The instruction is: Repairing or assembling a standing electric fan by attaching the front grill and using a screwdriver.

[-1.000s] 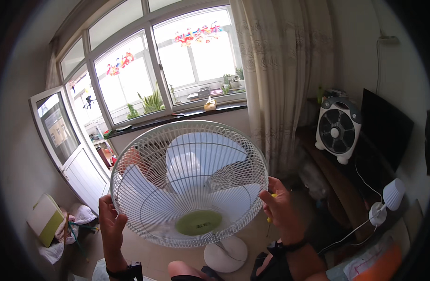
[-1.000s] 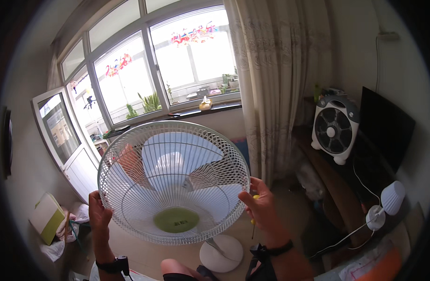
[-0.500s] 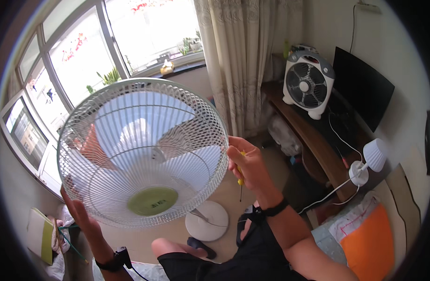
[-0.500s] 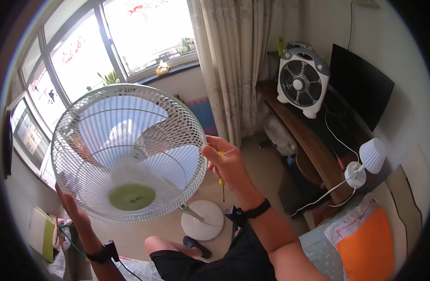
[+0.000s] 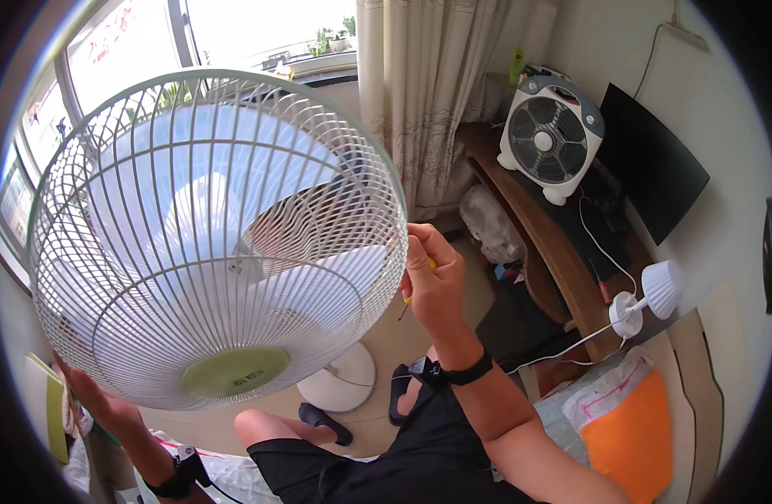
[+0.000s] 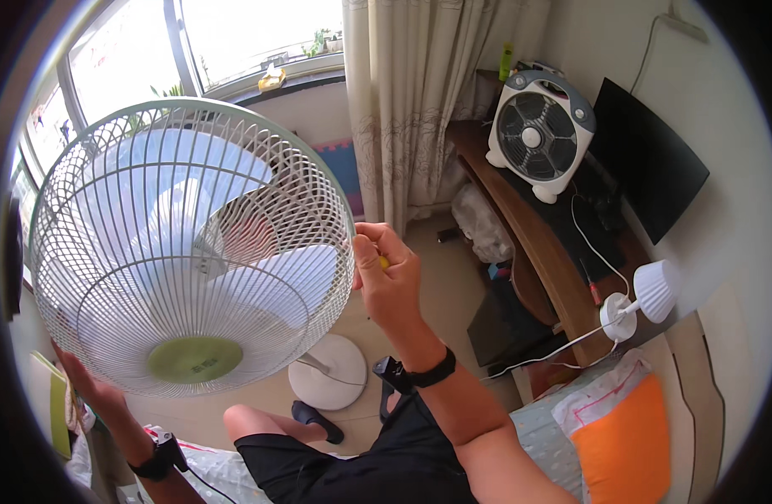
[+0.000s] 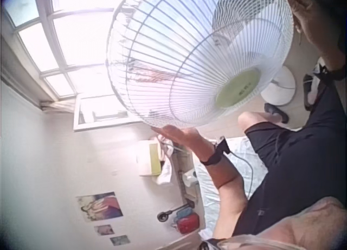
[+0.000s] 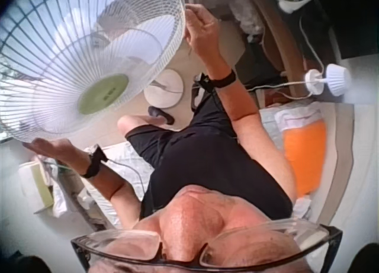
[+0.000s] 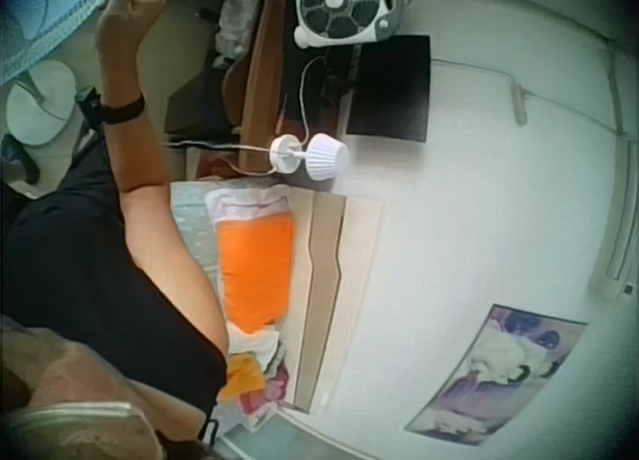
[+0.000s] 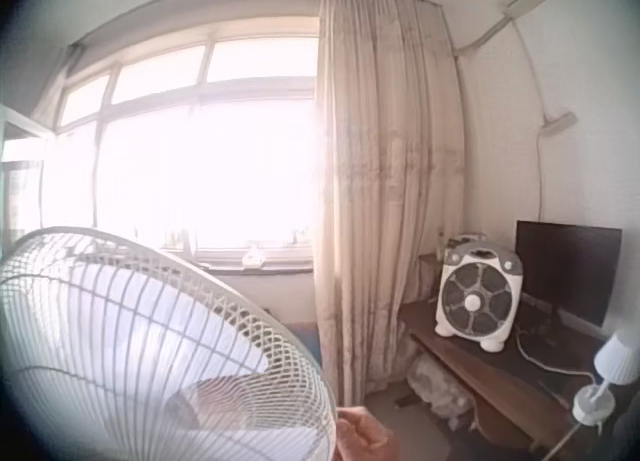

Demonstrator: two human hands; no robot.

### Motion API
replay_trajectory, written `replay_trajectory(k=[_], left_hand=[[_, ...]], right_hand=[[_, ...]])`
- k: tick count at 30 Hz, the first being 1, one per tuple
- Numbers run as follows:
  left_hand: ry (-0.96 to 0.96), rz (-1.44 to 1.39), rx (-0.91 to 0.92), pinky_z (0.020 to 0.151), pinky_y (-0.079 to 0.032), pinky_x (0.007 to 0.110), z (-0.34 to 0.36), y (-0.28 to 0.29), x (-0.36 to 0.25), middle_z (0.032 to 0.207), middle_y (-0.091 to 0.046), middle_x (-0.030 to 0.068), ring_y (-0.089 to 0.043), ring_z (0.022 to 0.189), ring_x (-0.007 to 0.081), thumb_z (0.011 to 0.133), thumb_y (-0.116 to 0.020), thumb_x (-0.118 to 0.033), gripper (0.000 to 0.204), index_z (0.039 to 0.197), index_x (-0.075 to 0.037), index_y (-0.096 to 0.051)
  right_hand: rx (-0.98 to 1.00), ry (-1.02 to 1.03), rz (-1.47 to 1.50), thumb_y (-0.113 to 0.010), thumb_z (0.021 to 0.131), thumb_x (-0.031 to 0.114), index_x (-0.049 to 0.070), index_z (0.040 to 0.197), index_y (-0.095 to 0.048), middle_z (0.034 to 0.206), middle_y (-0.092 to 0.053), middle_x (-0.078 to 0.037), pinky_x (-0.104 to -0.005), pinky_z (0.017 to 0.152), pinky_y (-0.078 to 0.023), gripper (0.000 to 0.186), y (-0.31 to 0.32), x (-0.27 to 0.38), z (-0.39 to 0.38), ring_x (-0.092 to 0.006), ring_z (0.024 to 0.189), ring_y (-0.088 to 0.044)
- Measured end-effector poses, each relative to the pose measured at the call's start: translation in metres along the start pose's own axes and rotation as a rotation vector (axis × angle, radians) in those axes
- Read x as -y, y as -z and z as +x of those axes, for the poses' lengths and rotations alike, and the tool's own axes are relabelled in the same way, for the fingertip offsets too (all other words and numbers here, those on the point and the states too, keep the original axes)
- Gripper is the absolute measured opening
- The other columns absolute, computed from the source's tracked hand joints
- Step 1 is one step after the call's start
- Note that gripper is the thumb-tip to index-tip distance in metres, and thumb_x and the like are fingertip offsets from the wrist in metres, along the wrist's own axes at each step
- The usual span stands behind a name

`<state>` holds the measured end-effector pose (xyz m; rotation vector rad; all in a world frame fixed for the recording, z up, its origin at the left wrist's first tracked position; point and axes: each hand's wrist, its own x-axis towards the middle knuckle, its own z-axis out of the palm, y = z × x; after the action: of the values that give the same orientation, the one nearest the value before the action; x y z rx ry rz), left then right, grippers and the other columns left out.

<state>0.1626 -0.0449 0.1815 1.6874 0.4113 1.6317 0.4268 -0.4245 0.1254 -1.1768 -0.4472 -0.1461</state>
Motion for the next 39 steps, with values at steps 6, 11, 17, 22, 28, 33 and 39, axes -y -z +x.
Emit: replay_trajectory(k=[6, 11, 17, 22, 28, 33, 39], left_hand=[[0.057, -0.255, 0.067, 0.128, -0.024, 0.052, -0.011, 0.004, -0.01, 0.168, -0.03, 0.0236, -0.032, 0.155, 0.0366, 0.113, -0.037, -0.047, 0.072, 0.165, 0.001, -0.028], [0.228, -0.277, -0.169, 0.127, -0.026, 0.05, -0.015, 0.015, 0.008, 0.168, -0.032, 0.0234, -0.034, 0.153, 0.0351, 0.114, -0.037, -0.051, 0.075, 0.164, 0.004, -0.028], [0.107, -0.089, -0.159, 0.127, -0.03, 0.052, -0.059, -0.017, 0.022, 0.165, -0.04, 0.0182, -0.04, 0.151, 0.0351, 0.116, -0.027, -0.047, 0.066, 0.163, -0.001, -0.032], [0.412, -0.511, -0.2, 0.123, -0.035, 0.056, -0.093, -0.031, 0.043, 0.159, -0.048, 0.0166, -0.046, 0.147, 0.0361, 0.114, -0.029, -0.048, 0.064, 0.161, -0.006, -0.038], [0.618, -0.721, -0.152, 0.123, -0.036, 0.058, -0.089, -0.045, 0.022, 0.16, -0.049, 0.0157, -0.048, 0.147, 0.0379, 0.109, -0.034, -0.055, 0.07, 0.161, -0.008, -0.042], [0.718, -0.686, -0.189, 0.123, -0.034, 0.057, -0.093, -0.06, 0.003, 0.16, -0.05, 0.0158, -0.047, 0.147, 0.0375, 0.107, -0.038, -0.062, 0.076, 0.16, -0.007, -0.044], [0.561, -0.976, 0.234, 0.123, -0.032, 0.056, -0.103, -0.038, 0.025, 0.161, -0.047, 0.0127, -0.043, 0.148, 0.0351, 0.108, -0.039, -0.059, 0.071, 0.159, -0.01, -0.045]], right_hand=[[0.021, -0.044, -0.014, -0.061, 0.111, 0.028, 0.0, 0.119, -0.072, 0.072, -0.061, 0.001, -0.0201, 0.046, -0.035, 0.031, 0.003, -0.016, 0.003, -0.0034, 0.053, -0.05], [0.074, -0.175, 0.067, -0.056, 0.111, 0.028, 0.002, 0.129, -0.07, 0.092, -0.07, -0.002, -0.0215, 0.045, -0.04, 0.035, -0.003, -0.006, 0.009, -0.0063, 0.058, -0.056], [0.062, -0.214, 0.247, -0.052, 0.11, 0.019, 0.004, 0.136, -0.067, 0.092, -0.071, -0.004, -0.0252, 0.046, -0.044, 0.033, 0.011, -0.037, 0.012, -0.0091, 0.06, -0.058], [0.152, -0.289, 0.403, -0.055, 0.107, 0.015, 0.006, 0.141, -0.061, 0.092, -0.071, -0.003, -0.0261, 0.046, -0.046, 0.036, 0.029, -0.051, 0.01, -0.0092, 0.062, -0.06], [0.219, -0.309, 0.444, -0.067, 0.106, 0.03, 0.009, 0.128, -0.064, 0.095, -0.069, 0.001, -0.0238, 0.05, -0.046, 0.03, 0.037, -0.056, 0.008, -0.0061, 0.066, -0.06], [0.191, -0.273, 0.466, -0.068, 0.106, 0.028, 0.009, 0.13, -0.066, 0.109, -0.072, -0.003, -0.0254, 0.051, -0.042, 0.03, 0.033, -0.058, 0.0, -0.0083, 0.067, -0.058], [0.127, -0.272, 0.396, -0.067, 0.106, 0.031, 0.006, 0.126, -0.068, 0.102, -0.073, -0.006, -0.0261, 0.048, -0.043, 0.032, 0.028, -0.063, -0.011, -0.011, 0.064, -0.059]])
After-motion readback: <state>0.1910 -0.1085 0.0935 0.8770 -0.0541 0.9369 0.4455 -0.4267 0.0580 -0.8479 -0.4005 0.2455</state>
